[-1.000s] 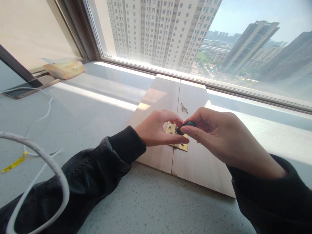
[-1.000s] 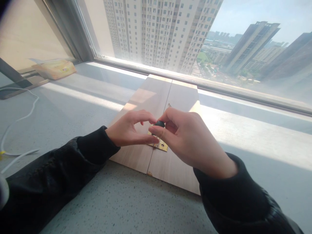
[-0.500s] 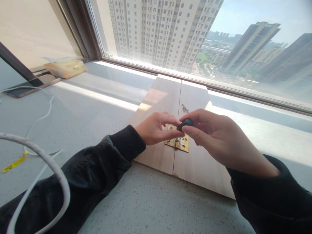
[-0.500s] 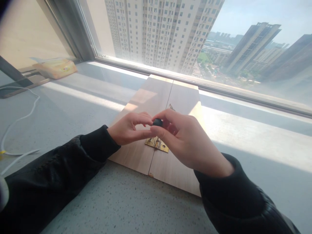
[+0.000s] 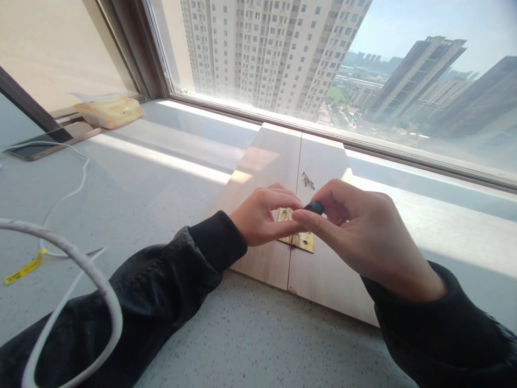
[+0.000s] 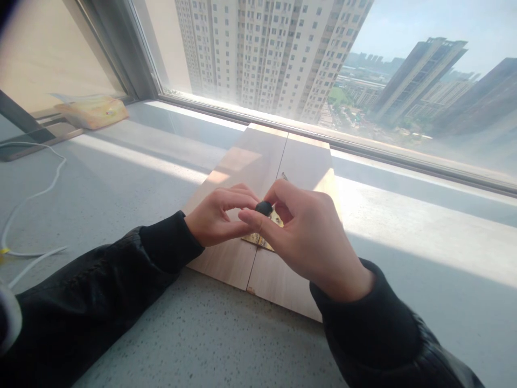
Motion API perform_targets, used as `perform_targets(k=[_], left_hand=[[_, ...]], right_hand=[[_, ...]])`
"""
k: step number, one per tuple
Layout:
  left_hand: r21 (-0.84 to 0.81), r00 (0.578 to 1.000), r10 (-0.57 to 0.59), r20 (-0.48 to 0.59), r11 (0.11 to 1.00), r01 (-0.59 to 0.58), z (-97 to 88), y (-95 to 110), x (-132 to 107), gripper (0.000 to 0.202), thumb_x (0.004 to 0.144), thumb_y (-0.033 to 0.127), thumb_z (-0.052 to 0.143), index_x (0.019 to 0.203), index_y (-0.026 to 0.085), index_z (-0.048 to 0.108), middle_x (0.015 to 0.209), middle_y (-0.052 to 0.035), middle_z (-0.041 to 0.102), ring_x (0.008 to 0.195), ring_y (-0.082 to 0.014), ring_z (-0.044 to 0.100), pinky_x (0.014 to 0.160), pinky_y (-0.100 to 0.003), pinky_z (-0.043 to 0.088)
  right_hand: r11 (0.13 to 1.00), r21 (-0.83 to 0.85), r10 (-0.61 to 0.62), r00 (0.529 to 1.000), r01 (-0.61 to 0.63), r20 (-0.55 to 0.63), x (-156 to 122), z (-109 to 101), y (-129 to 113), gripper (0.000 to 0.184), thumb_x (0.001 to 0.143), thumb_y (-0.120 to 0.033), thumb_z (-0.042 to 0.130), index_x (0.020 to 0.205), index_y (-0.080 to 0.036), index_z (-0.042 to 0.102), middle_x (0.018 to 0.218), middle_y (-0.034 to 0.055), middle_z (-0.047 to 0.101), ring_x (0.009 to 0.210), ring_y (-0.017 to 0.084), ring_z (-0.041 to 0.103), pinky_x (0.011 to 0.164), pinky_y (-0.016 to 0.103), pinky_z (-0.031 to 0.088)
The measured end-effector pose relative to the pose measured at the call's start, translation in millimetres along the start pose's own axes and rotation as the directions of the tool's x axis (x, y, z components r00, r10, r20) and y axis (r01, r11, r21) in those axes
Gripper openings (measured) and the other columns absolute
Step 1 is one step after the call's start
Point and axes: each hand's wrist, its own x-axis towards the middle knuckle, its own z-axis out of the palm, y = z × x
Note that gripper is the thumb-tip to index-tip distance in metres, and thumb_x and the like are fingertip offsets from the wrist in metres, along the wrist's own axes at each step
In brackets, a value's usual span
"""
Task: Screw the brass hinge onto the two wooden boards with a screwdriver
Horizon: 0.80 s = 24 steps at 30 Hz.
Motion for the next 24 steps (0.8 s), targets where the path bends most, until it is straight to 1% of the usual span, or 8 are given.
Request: perform_targets(k=[2, 3, 5, 7, 12, 15, 21, 24], left_hand=[[-0.041, 0.999, 0.008, 0.045, 0.999, -0.006, -0.9, -1, 1, 0.013, 0.077, 0.024, 0.065, 0.084, 0.013, 0.068, 0.082, -0.0082, 0.069, 0.08, -0.0159, 0.06, 0.08, -0.034, 0.048], [-0.067, 0.997, 0.014, 0.073, 0.998, -0.009, -1.3, -1, 1, 0.012, 0.077, 0.023, 0.064, 0.084, 0.014, 0.068, 0.084, -0.0079, 0.07, 0.082, -0.016, 0.06, 0.081, -0.034, 0.048], [-0.096, 0.991, 0.012, 0.134, 0.995, 0.001, -1.6, 0, 2, 0.01, 0.079, 0.022, 0.063, 0.083, 0.014, 0.068, 0.083, -0.0068, 0.069, 0.082, -0.0155, 0.06, 0.08, -0.032, 0.048], [-0.088, 0.989, -0.008, 0.148, 0.996, 0.021, -0.9, 0, 2, 0.011, 0.081, 0.023, 0.061, 0.081, 0.014, 0.067, 0.079, -0.0054, 0.068, 0.079, -0.0145, 0.059, 0.078, -0.032, 0.048], [0.002, 0.996, -0.06, -0.061, 0.998, 0.06, 4.4, 1, 0, 0.024, 0.066, 0.033, 0.074, 0.075, 0.013, 0.063, 0.072, -0.0032, 0.062, 0.07, -0.0139, 0.056, 0.068, -0.03, 0.047], [0.033, 0.991, -0.049, -0.124, 0.998, 0.054, 5.7, 1, -2, 0.018, 0.068, 0.03, 0.072, 0.07, 0.014, 0.064, 0.068, -0.0027, 0.062, 0.068, -0.0135, 0.054, 0.067, -0.029, 0.046], [-0.073, 0.998, -0.052, 0.02, 0.996, 0.053, 0.6, -2, -2, 0.016, 0.074, 0.025, 0.069, 0.086, 0.014, 0.07, 0.077, -0.0055, 0.069, 0.076, -0.0144, 0.059, 0.078, -0.033, 0.048], [-0.093, 0.994, -0.091, 0.067, 0.991, 0.097, -0.5, -3, -2, 0.015, 0.076, 0.024, 0.066, 0.085, 0.013, 0.07, 0.077, -0.0065, 0.069, 0.079, -0.0151, 0.058, 0.078, -0.032, 0.048]], right_hand=[[0.996, 0.086, -0.032, 0.992, 0.022, 0.121, 1, -5, 2, 0.025, 0.081, -0.04, 0.059, 0.097, -0.021, 0.061, 0.06, -0.0045, 0.053, 0.049, 0.008, 0.044, 0.047, 0.023, 0.035], [0.991, 0.13, -0.061, 0.983, 0.038, 0.174, 1, -7, 2, 0.024, 0.083, -0.037, 0.056, 0.102, -0.022, 0.061, 0.066, -0.0033, 0.057, 0.053, 0.008, 0.047, 0.05, 0.023, 0.037], [0.983, 0.173, -0.097, 0.967, 0.056, 0.236, 2, -10, 3, 0.017, 0.086, -0.032, 0.053, 0.092, -0.022, 0.064, 0.069, -0.0018, 0.059, 0.057, 0.009, 0.049, 0.053, 0.024, 0.038], [0.987, 0.152, -0.082, 0.968, 0.046, 0.236, 3, -9, 1, 0.017, 0.085, -0.032, 0.053, 0.081, -0.02, 0.064, 0.065, -0.0013, 0.058, 0.056, 0.009, 0.047, 0.052, 0.025, 0.036], [1.0, 0.008, 0.009, 0.994, -0.009, 0.111, 5, -2, -7, 0.022, 0.084, -0.037, 0.054, 0.075, -0.02, 0.064, 0.055, -0.0018, 0.055, 0.048, 0.01, 0.044, 0.049, 0.027, 0.034], [1.0, 0.018, 0.019, 0.997, -0.021, 0.073, 4, -2, -10, 0.022, 0.082, -0.038, 0.056, 0.072, -0.02, 0.064, 0.054, -0.0019, 0.055, 0.047, 0.01, 0.045, 0.049, 0.027, 0.035], [0.962, 0.233, 0.059, 0.944, -0.141, 0.326, 3, -16, -4, 0.022, 0.083, -0.039, 0.056, 0.09, -0.021, 0.065, 0.056, -0.0031, 0.059, 0.048, 0.01, 0.052, 0.044, 0.023, 0.037], [0.976, 0.168, 0.085, 0.953, -0.138, 0.292, 3, -17, -4, 0.022, 0.084, -0.038, 0.053, 0.09, -0.02, 0.065, 0.054, -0.0035, 0.057, 0.047, 0.01, 0.052, 0.045, 0.023, 0.037]])
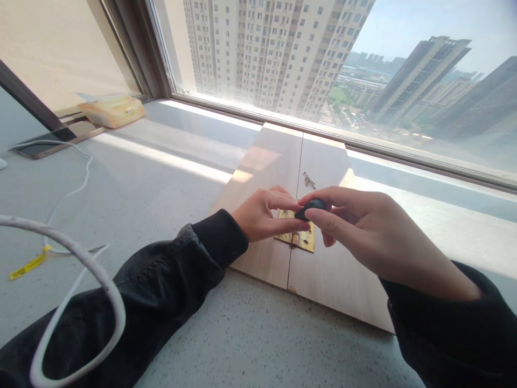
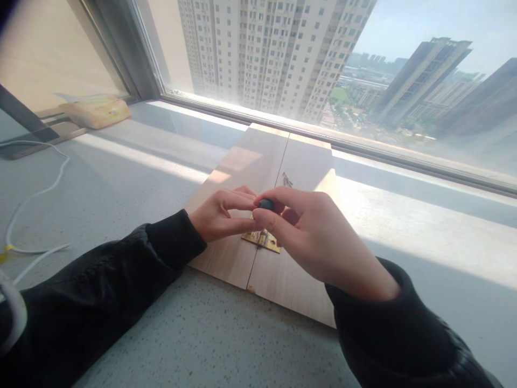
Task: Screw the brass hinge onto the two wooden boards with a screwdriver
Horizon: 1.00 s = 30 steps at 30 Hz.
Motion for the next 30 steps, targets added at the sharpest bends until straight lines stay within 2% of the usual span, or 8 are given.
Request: perform_targets(k=[3, 9, 13, 17, 22, 25, 28, 30], left_hand=[[0.03, 0.999, 0.014, -0.04, 0.999, -0.013, 2.0, 0, -1, 0.018, 0.074, 0.028, 0.068, 0.083, 0.012, 0.069, 0.076, -0.006, 0.067, 0.076, -0.014, 0.057, 0.075, -0.031, 0.048], [0.18, 0.957, 0.057, -0.283, 0.984, -0.005, 8.7, 2, -1, 0.023, 0.066, 0.034, 0.075, 0.074, 0.012, 0.068, 0.069, -0.0039, 0.065, 0.067, -0.0124, 0.055, 0.065, -0.027, 0.045], [0.195, 0.978, 0.085, -0.192, 0.98, -0.047, 7.6, 2, 0, 0.015, 0.076, 0.031, 0.066, 0.078, 0.016, 0.07, 0.074, -0.0039, 0.07, 0.07, -0.0127, 0.058, 0.071, -0.029, 0.046], [0.17, 0.988, 0.142, -0.058, 0.977, -0.13, 5.7, 1, -1, 0.012, 0.082, 0.025, 0.06, 0.08, 0.016, 0.068, 0.078, -0.0038, 0.07, 0.072, -0.0119, 0.06, 0.078, -0.031, 0.046], [0.296, 0.947, 0.211, -0.241, 0.945, -0.135, 8.0, -1, -2, 0.018, 0.072, 0.03, 0.069, 0.078, 0.013, 0.067, 0.076, -0.0065, 0.067, 0.071, -0.015, 0.057, 0.066, -0.031, 0.047], [0.271, 0.953, 0.196, -0.233, 0.954, -0.129, 8.3, -1, -1, 0.015, 0.072, 0.03, 0.07, 0.072, 0.015, 0.067, 0.073, -0.0047, 0.067, 0.068, -0.014, 0.056, 0.065, -0.03, 0.046], [0.195, 0.98, 0.12, -0.159, 0.977, -0.088, 6.6, -1, -1, 0.012, 0.076, 0.029, 0.067, 0.077, 0.017, 0.069, 0.076, -0.0044, 0.069, 0.073, -0.0142, 0.057, 0.069, -0.031, 0.048], [0.172, 0.985, 0.092, -0.144, 0.983, -0.066, 5.2, -1, -1, 0.012, 0.076, 0.029, 0.066, 0.079, 0.018, 0.069, 0.077, -0.0046, 0.069, 0.076, -0.0147, 0.058, 0.073, -0.032, 0.048]], right_hand=[[0.996, -0.084, 0.011, 0.998, -0.016, -0.058, 1, 5, -2, 0.022, 0.083, -0.04, 0.053, 0.087, -0.021, 0.065, 0.053, -0.0032, 0.057, 0.047, 0.011, 0.052, 0.046, 0.025, 0.038], [0.986, -0.157, 0.02, 0.986, -0.046, -0.163, 4, 13, -4, 0.022, 0.081, -0.043, 0.056, 0.081, -0.022, 0.064, 0.047, -0.0047, 0.052, 0.042, 0.011, 0.046, 0.045, 0.026, 0.034], [0.965, -0.259, -0.019, 0.967, -0.05, -0.254, 5, 14, 0, 0.027, 0.078, -0.045, 0.059, 0.068, -0.021, 0.062, 0.043, -0.005, 0.044, 0.04, 0.01, 0.036, 0.043, 0.025, 0.028], [0.936, -0.349, -0.073, 0.948, -0.041, -0.31, 4, 16, 1, 0.038, 0.076, -0.048, 0.058, 0.053, -0.021, 0.047, 0.039, -0.0051, 0.036, 0.039, 0.009, 0.029, 0.041, 0.025, 0.022], [0.912, -0.4, -0.064, 0.93, -0.093, -0.361, 5, 22, -2, 0.048, 0.078, -0.054, 0.052, 0.049, -0.021, 0.034, 0.041, -0.0041, 0.029, 0.043, 0.009, 0.024, 0.044, 0.027, 0.02], [0.905, -0.398, -0.016, 0.924, -0.149, -0.383, 5, 25, -2, 0.053, 0.076, -0.059, 0.052, 0.047, -0.02, 0.03, 0.042, -0.0041, 0.025, 0.044, 0.01, 0.022, 0.045, 0.027, 0.02], [0.934, -0.33, 0.018, 0.939, -0.139, -0.342, 5, 21, 0, 0.041, 0.074, -0.057, 0.055, 0.057, -0.02, 0.051, 0.045, -0.0033, 0.039, 0.044, 0.01, 0.033, 0.046, 0.026, 0.027], [0.973, -0.217, 0.031, 0.969, -0.085, -0.244, 5, 14, 2, 0.034, 0.077, -0.052, 0.056, 0.087, -0.021, 0.063, 0.055, -0.0021, 0.053, 0.047, 0.011, 0.045, 0.048, 0.026, 0.035]])
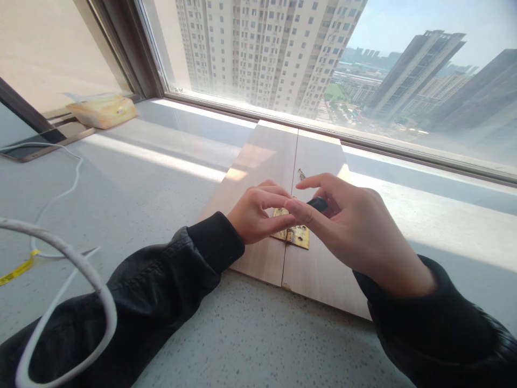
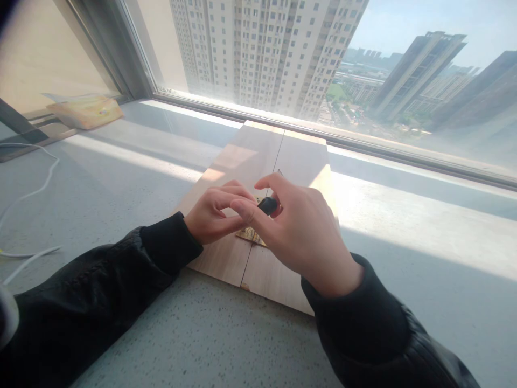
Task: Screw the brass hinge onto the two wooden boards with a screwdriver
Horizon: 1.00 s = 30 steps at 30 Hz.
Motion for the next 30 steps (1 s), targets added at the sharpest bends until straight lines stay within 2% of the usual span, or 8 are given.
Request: perform_targets(k=[2, 5, 11, 17, 21, 23, 26, 30], left_hand=[[-0.019, 1.0, -0.003, 0.022, 1.0, 0.003, -0.8, -1, 0, 0.012, 0.077, 0.028, 0.066, 0.081, 0.018, 0.07, 0.08, -0.0052, 0.07, 0.077, -0.0147, 0.059, 0.074, -0.032, 0.049], [-0.061, 1.0, 0.011, 0.019, 0.998, -0.01, -0.4, -2, -1, 0.015, 0.078, 0.027, 0.065, 0.086, 0.015, 0.069, 0.084, -0.0072, 0.07, 0.077, -0.0139, 0.06, 0.076, -0.032, 0.049], [0.047, 0.998, 0.01, -0.055, 0.999, -0.007, 2.9, 1, 0, 0.036, 0.061, 0.04, 0.078, 0.081, 0.013, 0.065, 0.08, -0.0076, 0.067, 0.074, -0.0155, 0.057, 0.067, -0.03, 0.048], [0.129, 0.981, 0.051, -0.19, 0.991, -0.026, 6.3, 4, 2, 0.02, 0.067, 0.029, 0.072, 0.065, 0.014, 0.06, 0.066, -0.0025, 0.06, 0.064, -0.0124, 0.052, 0.061, -0.027, 0.042], [0.089, 0.992, -0.004, -0.129, 0.996, 0.016, 5.2, 6, 3, 0.017, 0.07, 0.026, 0.069, 0.063, 0.014, 0.06, 0.061, -0.0008, 0.059, 0.063, -0.0124, 0.049, 0.061, -0.027, 0.041], [0.051, 0.994, -0.03, -0.103, 0.998, 0.035, 3.6, 5, 3, 0.017, 0.07, 0.028, 0.07, 0.066, 0.014, 0.063, 0.063, -0.0015, 0.06, 0.065, -0.0129, 0.051, 0.062, -0.027, 0.042], [-0.021, 0.998, -0.055, -0.034, 0.998, 0.054, 0.8, 2, 1, 0.017, 0.071, 0.031, 0.071, 0.074, 0.014, 0.068, 0.07, -0.0037, 0.065, 0.071, -0.0138, 0.055, 0.068, -0.029, 0.045], [-0.125, 0.987, -0.074, 0.146, 0.988, 0.093, -2.0, -1, 0, 0.015, 0.077, 0.027, 0.066, 0.086, 0.016, 0.07, 0.08, -0.0056, 0.07, 0.08, -0.0149, 0.058, 0.075, -0.03, 0.048]], right_hand=[[0.993, 0.116, -0.024, 0.991, 0.008, 0.135, 0, -8, 3, 0.036, 0.08, -0.048, 0.055, 0.104, -0.022, 0.062, 0.062, -0.0011, 0.06, 0.049, 0.012, 0.052, 0.048, 0.026, 0.039], [0.991, 0.133, -0.048, 0.967, 0.015, 0.249, 0, -17, 7, 0.027, 0.082, -0.045, 0.053, 0.092, -0.022, 0.066, 0.058, -0.0011, 0.061, 0.05, 0.013, 0.055, 0.048, 0.026, 0.04], [0.99, -0.046, -0.124, 0.985, 0.13, 0.119, 2, -11, 4, 0.028, 0.08, -0.047, 0.056, 0.071, -0.021, 0.063, 0.046, -0.0035, 0.051, 0.041, 0.011, 0.041, 0.043, 0.026, 0.03], [0.952, -0.257, -0.177, 0.984, 0.166, -0.019, 5, 1, -1, 0.044, 0.082, -0.056, 0.047, 0.055, -0.021, 0.043, 0.043, -0.0028, 0.037, 0.042, 0.011, 0.028, 0.044, 0.028, 0.023], [0.964, -0.241, -0.123, 0.992, 0.112, -0.031, 4, 0, -1, 0.045, 0.078, -0.059, 0.049, 0.055, -0.021, 0.045, 0.045, -0.0026, 0.039, 0.043, 0.011, 0.031, 0.045, 0.028, 0.025], [0.985, -0.111, -0.129, 0.991, 0.132, 0.035, 3, -5, 0, 0.033, 0.078, -0.054, 0.054, 0.075, -0.021, 0.06, 0.055, -0.0019, 0.052, 0.047, 0.012, 0.043, 0.047, 0.027, 0.033], [0.983, 0.091, -0.174, 0.973, 0.162, 0.151, 0, -13, 3, 0.026, 0.081, -0.039, 0.055, 0.102, -0.025, 0.062, 0.07, -0.0023, 0.063, 0.056, 0.011, 0.054, 0.054, 0.026, 0.042], [0.986, 0.123, -0.133, 0.976, 0.113, 0.17, -4, -15, 8, 0.016, 0.08, -0.036, 0.057, 0.087, -0.023, 0.062, 0.067, -0.0027, 0.063, 0.057, 0.011, 0.055, 0.051, 0.025, 0.041]])
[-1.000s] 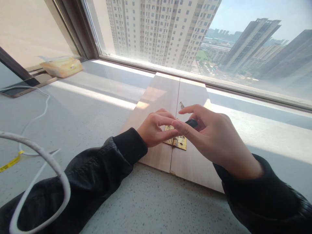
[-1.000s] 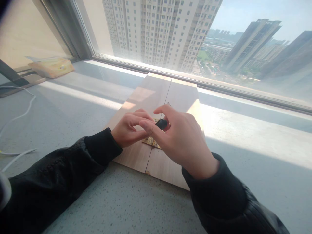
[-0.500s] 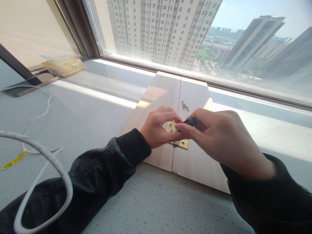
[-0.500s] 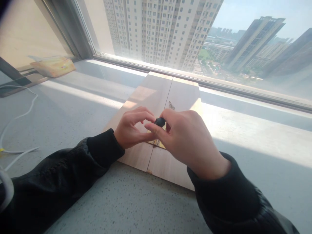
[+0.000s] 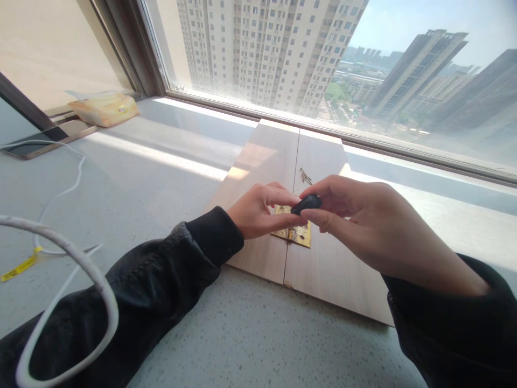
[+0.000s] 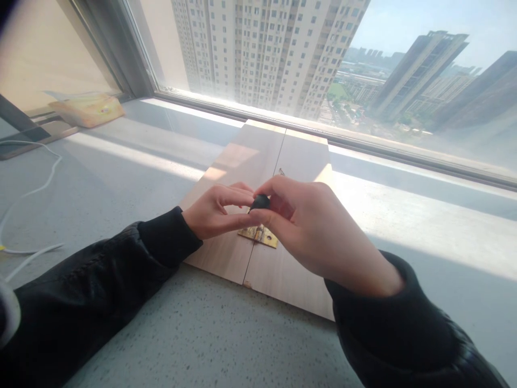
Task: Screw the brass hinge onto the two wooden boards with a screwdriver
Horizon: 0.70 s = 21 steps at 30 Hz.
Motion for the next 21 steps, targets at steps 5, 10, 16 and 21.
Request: perform_targets(k=[5, 10, 16, 21], left_hand=[[0.077, 0.998, 0.036, -0.047, 0.997, -0.032, 1.9, 2, 4, 0.032, 0.067, 0.036, 0.073, 0.088, 0.013, 0.067, 0.08, -0.0054, 0.068, 0.073, -0.0141, 0.057, 0.064, -0.027, 0.045], [0.201, 0.984, 0.04, -0.176, 0.98, -0.004, 8.1, 4, 4, 0.016, 0.066, 0.024, 0.072, 0.06, 0.014, 0.06, 0.063, -0.0018, 0.062, 0.064, -0.0131, 0.052, 0.063, -0.028, 0.044], [0.237, 0.953, 0.153, -0.262, 0.967, -0.09, 8.8, 5, 2, 0.015, 0.068, 0.027, 0.07, 0.074, 0.013, 0.065, 0.07, -0.0043, 0.064, 0.066, -0.0135, 0.053, 0.062, -0.028, 0.044], [0.124, 0.953, 0.075, -0.294, 0.991, -0.04, 5.8, 9, 4, 0.016, 0.066, 0.025, 0.073, 0.069, 0.012, 0.065, 0.064, -0.0026, 0.062, 0.061, -0.0115, 0.05, 0.057, -0.026, 0.042]], right_hand=[[0.984, -0.172, 0.016, 0.98, -0.051, -0.197, 4, 10, -4, 0.031, 0.076, -0.043, 0.06, 0.06, -0.02, 0.047, 0.042, -0.0073, 0.036, 0.04, 0.007, 0.031, 0.04, 0.024, 0.026], [0.963, -0.269, -0.099, 0.96, 0.026, -0.262, 11, 18, -16, 0.037, 0.076, -0.041, 0.057, 0.055, -0.021, 0.034, 0.042, -0.0078, 0.026, 0.041, 0.007, 0.023, 0.041, 0.024, 0.02], [0.967, -0.245, -0.004, 0.95, -0.076, -0.312, 12, 20, -17, 0.042, 0.075, -0.047, 0.057, 0.053, -0.021, 0.032, 0.042, -0.0064, 0.026, 0.042, 0.008, 0.024, 0.041, 0.024, 0.02], [0.974, -0.169, 0.082, 0.935, -0.148, -0.346, 11, 24, -12, 0.05, 0.074, -0.056, 0.058, 0.049, -0.02, 0.032, 0.042, -0.0051, 0.029, 0.044, 0.009, 0.025, 0.042, 0.026, 0.02]])
